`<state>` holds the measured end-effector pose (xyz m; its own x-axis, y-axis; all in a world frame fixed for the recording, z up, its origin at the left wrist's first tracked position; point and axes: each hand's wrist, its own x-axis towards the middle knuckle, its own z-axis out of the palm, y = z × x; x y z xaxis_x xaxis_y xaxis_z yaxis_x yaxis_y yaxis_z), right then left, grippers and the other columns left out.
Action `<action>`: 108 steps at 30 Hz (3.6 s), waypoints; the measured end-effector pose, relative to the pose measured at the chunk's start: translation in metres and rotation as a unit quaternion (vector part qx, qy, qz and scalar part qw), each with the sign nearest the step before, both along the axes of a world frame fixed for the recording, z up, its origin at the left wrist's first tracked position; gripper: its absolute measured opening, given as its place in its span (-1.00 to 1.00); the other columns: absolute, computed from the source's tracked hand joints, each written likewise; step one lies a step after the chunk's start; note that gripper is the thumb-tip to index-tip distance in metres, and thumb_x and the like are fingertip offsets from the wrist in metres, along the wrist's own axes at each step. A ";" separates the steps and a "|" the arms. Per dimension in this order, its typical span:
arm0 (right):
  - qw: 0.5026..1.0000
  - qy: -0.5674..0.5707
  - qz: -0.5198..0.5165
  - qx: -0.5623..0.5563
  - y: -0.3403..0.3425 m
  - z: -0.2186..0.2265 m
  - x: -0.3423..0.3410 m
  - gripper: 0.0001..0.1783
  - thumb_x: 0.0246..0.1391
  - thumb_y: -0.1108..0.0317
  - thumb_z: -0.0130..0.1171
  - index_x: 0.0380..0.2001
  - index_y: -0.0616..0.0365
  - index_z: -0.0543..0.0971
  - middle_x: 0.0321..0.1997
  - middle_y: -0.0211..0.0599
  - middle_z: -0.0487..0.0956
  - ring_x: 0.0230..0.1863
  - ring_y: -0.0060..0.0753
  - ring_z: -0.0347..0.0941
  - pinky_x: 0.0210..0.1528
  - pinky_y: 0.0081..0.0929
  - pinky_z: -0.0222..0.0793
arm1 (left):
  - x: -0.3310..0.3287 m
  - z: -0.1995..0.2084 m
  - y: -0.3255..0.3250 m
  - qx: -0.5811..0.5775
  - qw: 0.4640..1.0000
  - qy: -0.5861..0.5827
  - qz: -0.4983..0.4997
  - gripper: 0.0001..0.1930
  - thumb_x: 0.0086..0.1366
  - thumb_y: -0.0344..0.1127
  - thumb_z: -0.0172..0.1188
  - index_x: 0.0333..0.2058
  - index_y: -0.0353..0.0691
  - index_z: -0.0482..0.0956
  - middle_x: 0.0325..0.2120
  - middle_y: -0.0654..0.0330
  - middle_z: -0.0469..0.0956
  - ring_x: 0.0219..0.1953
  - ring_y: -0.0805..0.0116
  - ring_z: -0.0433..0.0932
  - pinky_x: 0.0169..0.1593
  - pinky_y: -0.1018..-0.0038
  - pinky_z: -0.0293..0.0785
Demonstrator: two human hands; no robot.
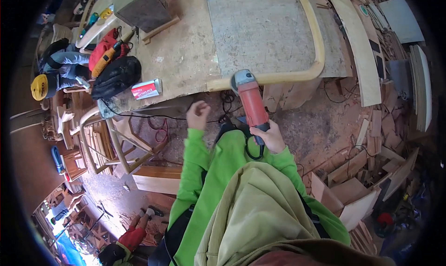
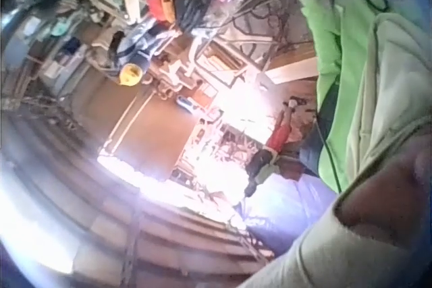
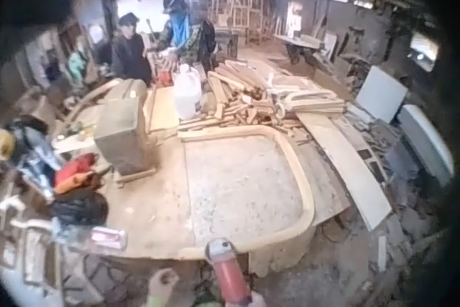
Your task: Sanding a curved wooden furniture part using a handheld angle grinder with a sanding disc attachment.
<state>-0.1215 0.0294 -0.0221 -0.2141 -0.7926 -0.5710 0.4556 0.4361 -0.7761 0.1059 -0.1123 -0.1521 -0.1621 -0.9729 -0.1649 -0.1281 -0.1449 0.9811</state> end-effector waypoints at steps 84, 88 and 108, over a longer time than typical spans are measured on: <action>0.997 0.010 0.075 -0.035 0.094 -0.022 -0.285 -0.45 -0.18 0.42 0.33 -0.04 0.31 0.45 -0.15 -0.22 0.56 -0.16 -0.45 0.48 -0.05 -0.46 0.40 | -0.413 0.116 0.186 0.373 0.906 0.199 0.023 -0.66 0.18 -0.32 0.27 -0.11 -0.38 0.49 -0.26 0.17 0.56 -0.25 0.42 0.54 -0.13 0.52 0.44; 0.999 0.030 0.027 -0.036 0.086 -0.020 -0.291 -0.46 -0.18 0.41 0.33 -0.05 0.29 0.46 -0.16 -0.22 0.57 -0.15 -0.44 0.49 -0.05 -0.47 0.40 | -0.421 0.110 0.174 0.403 0.891 0.210 -0.020 -0.65 0.20 -0.29 0.26 -0.10 -0.37 0.48 -0.26 0.17 0.56 -0.25 0.42 0.54 -0.12 0.51 0.44; 0.995 0.049 0.088 -0.020 0.090 -0.012 -0.280 -0.47 -0.15 0.48 0.26 -0.02 0.32 0.45 -0.11 -0.24 0.56 -0.11 -0.47 0.47 -0.02 -0.48 0.38 | -0.405 0.110 0.187 0.363 0.910 0.202 0.008 -0.61 0.18 -0.30 0.28 -0.09 -0.40 0.47 -0.22 0.14 0.56 -0.22 0.42 0.53 -0.07 0.52 0.42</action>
<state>-0.4012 0.1192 -0.0342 -0.1225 -0.8441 -0.5220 0.2963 0.4708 -0.8310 -0.2987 0.0746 -0.0424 -0.3395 -0.6343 -0.6945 0.2301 -0.7719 0.5926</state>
